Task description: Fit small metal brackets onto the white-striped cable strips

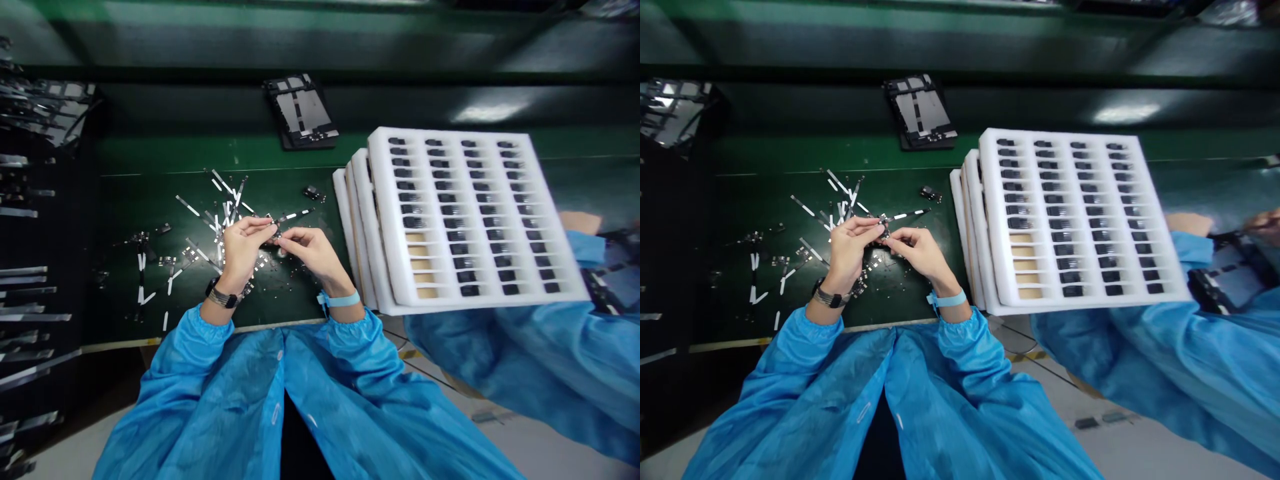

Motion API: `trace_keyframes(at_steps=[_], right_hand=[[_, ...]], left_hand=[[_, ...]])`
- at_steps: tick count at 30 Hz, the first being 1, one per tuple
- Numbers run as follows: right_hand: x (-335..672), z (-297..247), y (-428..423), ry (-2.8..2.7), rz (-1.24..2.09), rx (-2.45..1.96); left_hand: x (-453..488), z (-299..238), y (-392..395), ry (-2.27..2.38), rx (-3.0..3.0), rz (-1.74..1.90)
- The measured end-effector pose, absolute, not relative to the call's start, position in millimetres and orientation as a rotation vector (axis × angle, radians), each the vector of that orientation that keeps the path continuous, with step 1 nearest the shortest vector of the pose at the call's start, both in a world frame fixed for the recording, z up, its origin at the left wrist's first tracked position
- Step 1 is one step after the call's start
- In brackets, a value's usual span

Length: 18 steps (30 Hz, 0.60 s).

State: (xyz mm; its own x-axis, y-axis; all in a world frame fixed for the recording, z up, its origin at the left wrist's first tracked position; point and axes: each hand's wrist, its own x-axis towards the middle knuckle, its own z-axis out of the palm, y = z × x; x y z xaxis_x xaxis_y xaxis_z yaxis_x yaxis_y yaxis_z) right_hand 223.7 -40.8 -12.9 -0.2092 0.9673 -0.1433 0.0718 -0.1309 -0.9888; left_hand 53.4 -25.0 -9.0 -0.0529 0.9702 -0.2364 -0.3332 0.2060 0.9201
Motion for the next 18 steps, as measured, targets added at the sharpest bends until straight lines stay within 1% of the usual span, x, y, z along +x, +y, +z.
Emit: trace_keyframes(at_steps=[8,18], right_hand=[[222.3,-13.3,-41.7,-1.278,1.43,-1.244],[221.7,-10.6,-41.9,-1.247,1.42,-1.243]], left_hand=[[55.7,-10.0,-25.2,1.152,0.711,1.299],[54.1,-11.1,-24.1,1.139,0.694,1.268]])
